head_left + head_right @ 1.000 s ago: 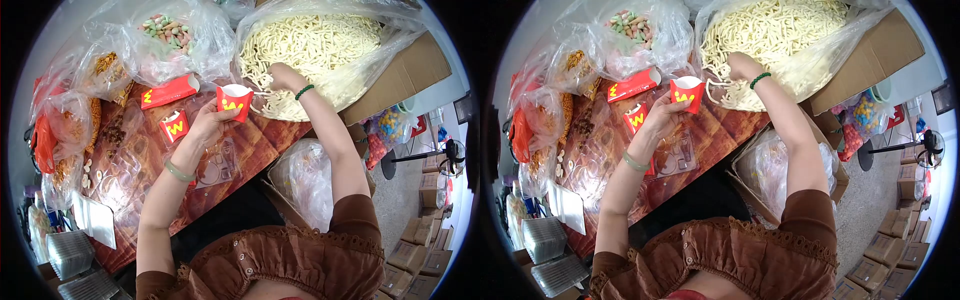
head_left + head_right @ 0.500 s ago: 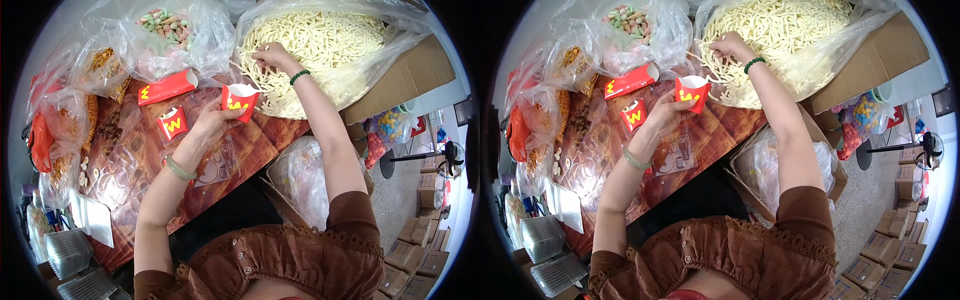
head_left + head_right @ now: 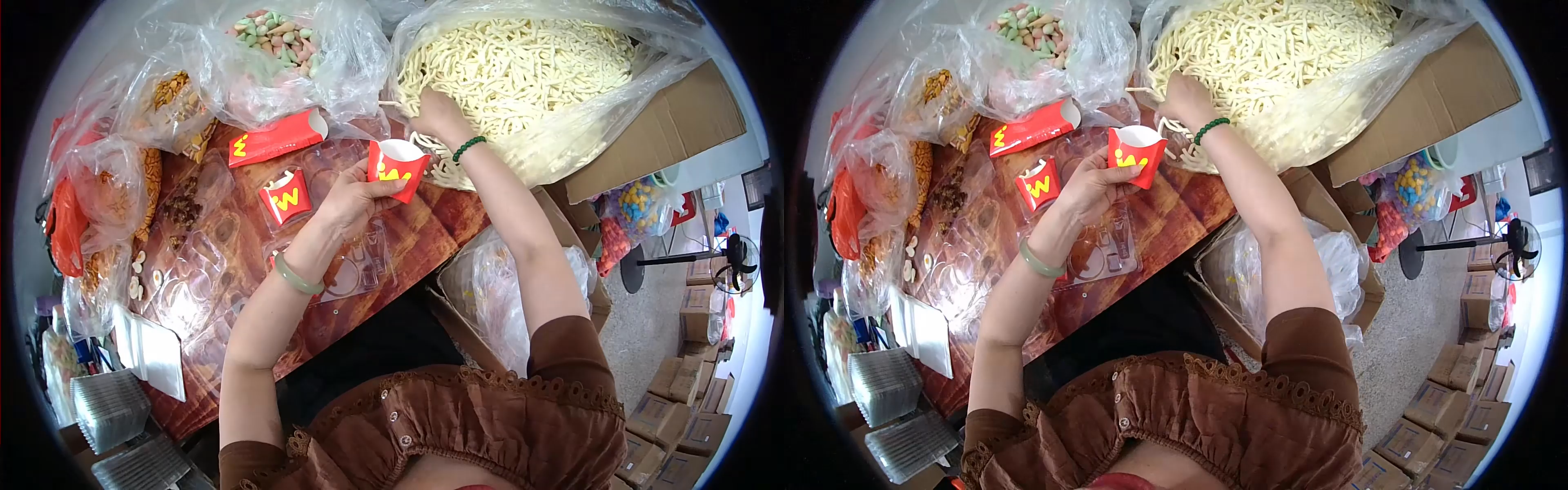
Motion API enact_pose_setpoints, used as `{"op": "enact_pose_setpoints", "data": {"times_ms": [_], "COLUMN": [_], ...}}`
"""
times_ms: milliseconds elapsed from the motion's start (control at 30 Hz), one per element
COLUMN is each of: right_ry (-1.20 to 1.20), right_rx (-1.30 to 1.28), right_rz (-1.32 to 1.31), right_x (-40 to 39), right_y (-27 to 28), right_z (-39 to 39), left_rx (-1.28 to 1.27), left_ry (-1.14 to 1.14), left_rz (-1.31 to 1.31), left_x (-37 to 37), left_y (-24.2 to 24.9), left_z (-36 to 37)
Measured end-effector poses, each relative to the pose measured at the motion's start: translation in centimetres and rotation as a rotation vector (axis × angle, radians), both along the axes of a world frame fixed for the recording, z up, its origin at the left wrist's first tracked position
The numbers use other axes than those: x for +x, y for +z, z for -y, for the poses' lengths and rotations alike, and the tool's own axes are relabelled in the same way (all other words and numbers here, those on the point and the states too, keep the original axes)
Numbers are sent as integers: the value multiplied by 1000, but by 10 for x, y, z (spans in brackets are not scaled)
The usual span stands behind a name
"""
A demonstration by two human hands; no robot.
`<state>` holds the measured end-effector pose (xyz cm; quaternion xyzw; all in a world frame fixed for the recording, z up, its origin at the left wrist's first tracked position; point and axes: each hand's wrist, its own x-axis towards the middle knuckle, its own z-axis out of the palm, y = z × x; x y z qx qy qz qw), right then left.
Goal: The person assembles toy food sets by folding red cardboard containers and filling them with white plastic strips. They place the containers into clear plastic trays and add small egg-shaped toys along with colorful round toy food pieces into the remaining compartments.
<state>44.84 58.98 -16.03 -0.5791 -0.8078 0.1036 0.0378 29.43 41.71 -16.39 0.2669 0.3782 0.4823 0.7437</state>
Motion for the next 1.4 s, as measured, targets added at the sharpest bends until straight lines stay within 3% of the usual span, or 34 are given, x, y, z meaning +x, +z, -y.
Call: {"op": "enact_pose_setpoints", "data": {"times_ms": [233, 333, 500, 733, 833, 900, 967, 1033, 1233, 1400], "right_ry": [39, 30, 21, 69, 22, 79, -10, -27, 311, 513], "right_rx": [96, -39, -12, 74, -30, -44, -208, -205, 358, 336], "right_rz": [-48, 45, 244, -5, 56, -34, -32, -84, -83, 25], "right_x": [0, 13, 23, 23, 25, 28, 29, 38, 47, 45], "right_y": [-11, 4, 32, -7, -5, 0, 27, 35, 59, 70], "right_z": [-19, -35, -15, -30, -36, -39, -32, -33, -11, 12], "left_rx": [-13, -7, 12, -38, -34, -39, -18, 2, 12, 80], "left_ry": [16, -24, -33, -59, -63, -67, -55, -44, -18, 33], "left_rz": [9, 24, 21, -16, -26, -88, -74, -56, -154, -208], "left_x": [3, 2, 10, 19, 21, 24, 26, 28, 41, 49], "left_y": [-1, -2, -3, -3, -2, 3, -1, -1, 13, 11], "left_z": [-4, -5, -12, -19, -22, -26, -35, -42, -71, -93]}}
